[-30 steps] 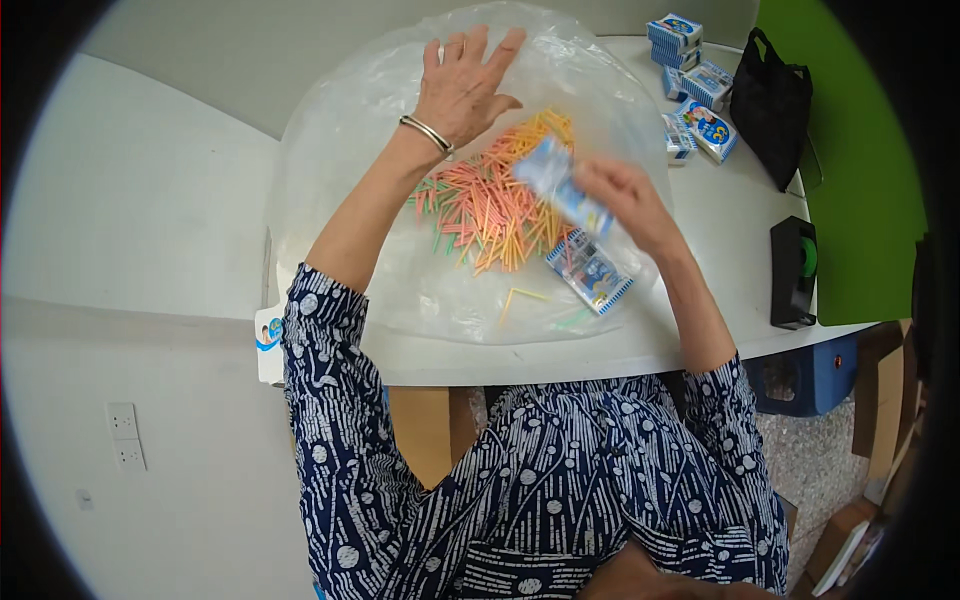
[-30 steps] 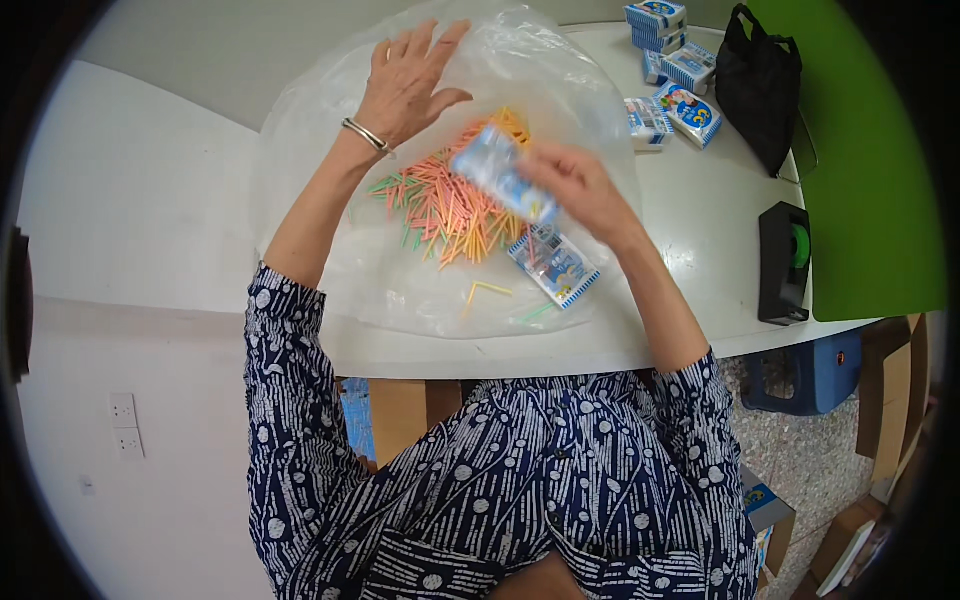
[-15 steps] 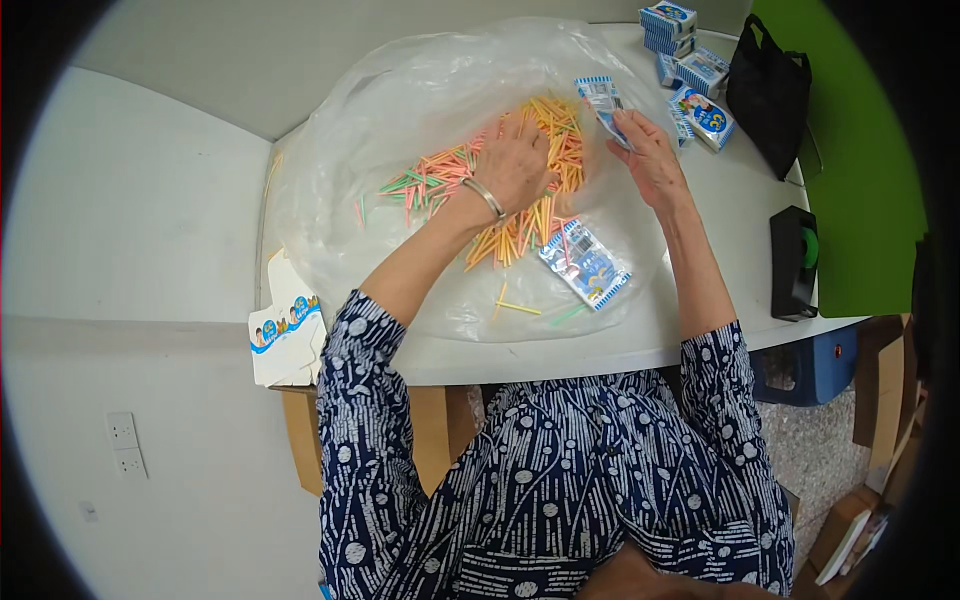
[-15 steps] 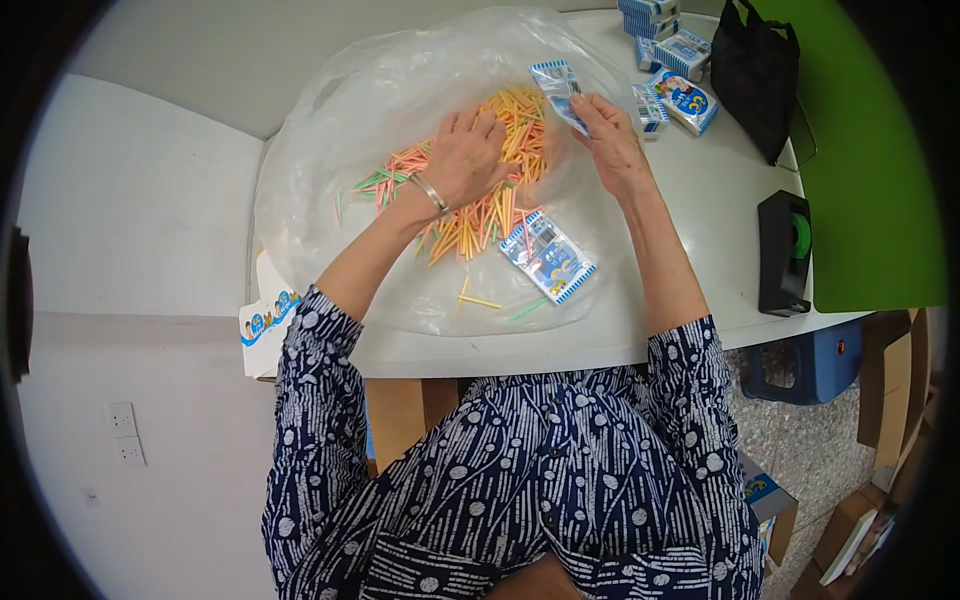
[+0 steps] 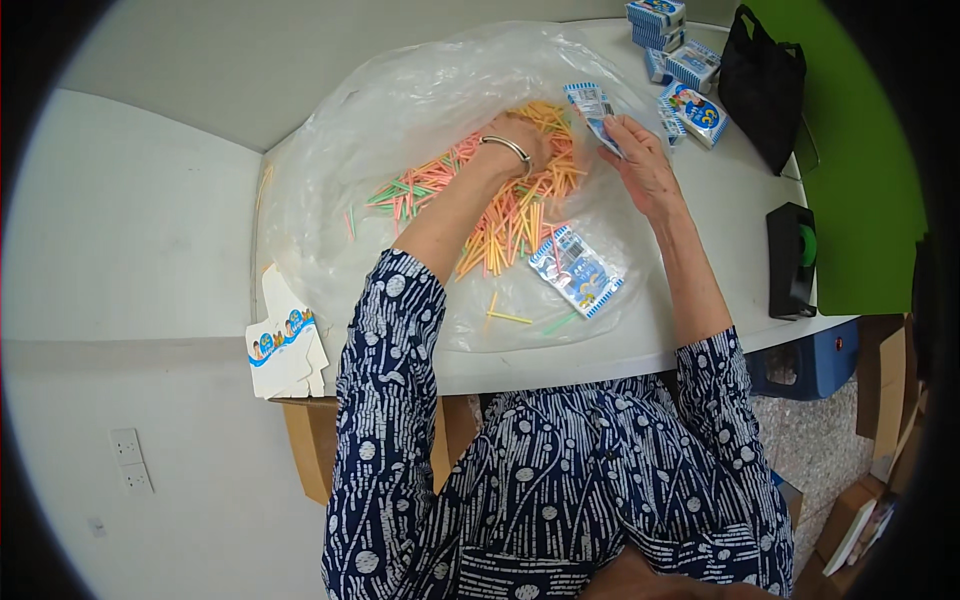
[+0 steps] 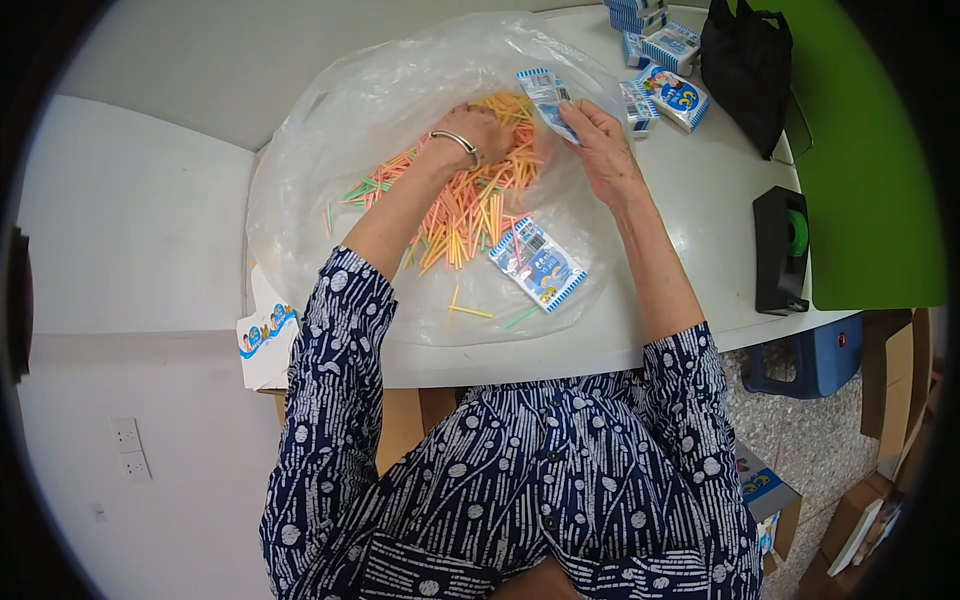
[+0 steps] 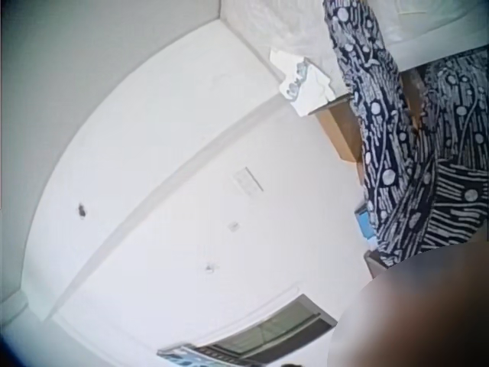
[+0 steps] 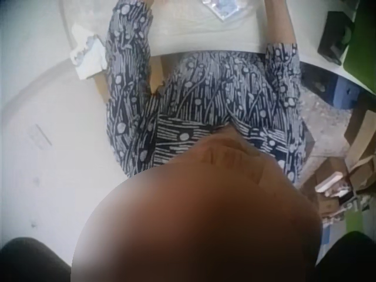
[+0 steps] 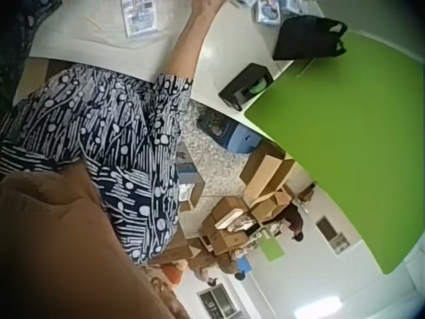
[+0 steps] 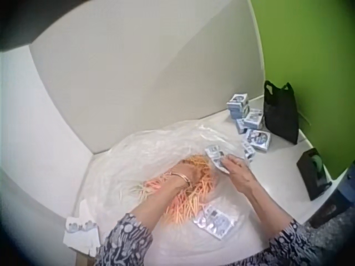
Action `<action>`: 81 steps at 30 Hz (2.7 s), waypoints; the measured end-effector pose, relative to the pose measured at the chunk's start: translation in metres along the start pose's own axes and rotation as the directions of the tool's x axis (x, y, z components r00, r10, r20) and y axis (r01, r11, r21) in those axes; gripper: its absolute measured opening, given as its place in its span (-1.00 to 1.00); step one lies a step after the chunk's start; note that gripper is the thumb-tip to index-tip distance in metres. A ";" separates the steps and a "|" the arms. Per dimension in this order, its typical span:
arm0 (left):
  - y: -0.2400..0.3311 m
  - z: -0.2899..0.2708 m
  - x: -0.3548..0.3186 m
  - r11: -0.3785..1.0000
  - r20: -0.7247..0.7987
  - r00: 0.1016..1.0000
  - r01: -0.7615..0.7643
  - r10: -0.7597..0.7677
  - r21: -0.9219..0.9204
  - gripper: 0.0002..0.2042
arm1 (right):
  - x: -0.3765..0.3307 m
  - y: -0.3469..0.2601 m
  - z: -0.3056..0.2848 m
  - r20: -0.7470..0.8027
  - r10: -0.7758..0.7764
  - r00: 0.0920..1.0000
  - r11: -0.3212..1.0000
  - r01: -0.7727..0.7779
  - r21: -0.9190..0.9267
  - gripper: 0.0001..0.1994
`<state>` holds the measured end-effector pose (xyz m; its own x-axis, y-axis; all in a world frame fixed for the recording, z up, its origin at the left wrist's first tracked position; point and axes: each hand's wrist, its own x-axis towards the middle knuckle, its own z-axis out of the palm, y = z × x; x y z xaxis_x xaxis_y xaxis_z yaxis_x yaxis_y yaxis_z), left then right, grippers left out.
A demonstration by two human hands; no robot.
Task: Packing colorful sticks into small plastic bags and then into a shipping box.
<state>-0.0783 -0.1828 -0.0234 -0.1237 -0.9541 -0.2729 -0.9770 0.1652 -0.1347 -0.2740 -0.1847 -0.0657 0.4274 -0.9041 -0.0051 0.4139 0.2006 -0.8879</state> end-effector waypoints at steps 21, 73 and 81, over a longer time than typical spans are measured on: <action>-0.025 0.038 -0.063 0.954 -0.684 0.729 -0.200 -0.009 -0.225 -0.85 | -0.024 -0.003 0.023 -0.002 -0.061 0.998 0.994 0.060 -0.093 -0.78; 0.021 -0.009 -0.122 -0.427 -0.279 0.822 -0.511 -0.496 -0.746 -0.69 | -0.067 0.009 0.066 0.195 0.304 0.932 0.950 -0.283 -0.128 -0.80; 0.022 0.009 -0.131 -0.230 -0.353 0.866 -0.447 -0.355 -0.865 -0.70 | -0.070 0.016 0.063 0.143 0.263 0.954 0.959 -0.242 -0.145 -0.74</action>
<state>-0.0818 -0.0519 0.0006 0.1786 -0.9728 0.1476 0.1301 0.1721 0.9764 -0.2470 -0.0943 -0.0508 0.6317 -0.7559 -0.1723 0.1767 0.3567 -0.9173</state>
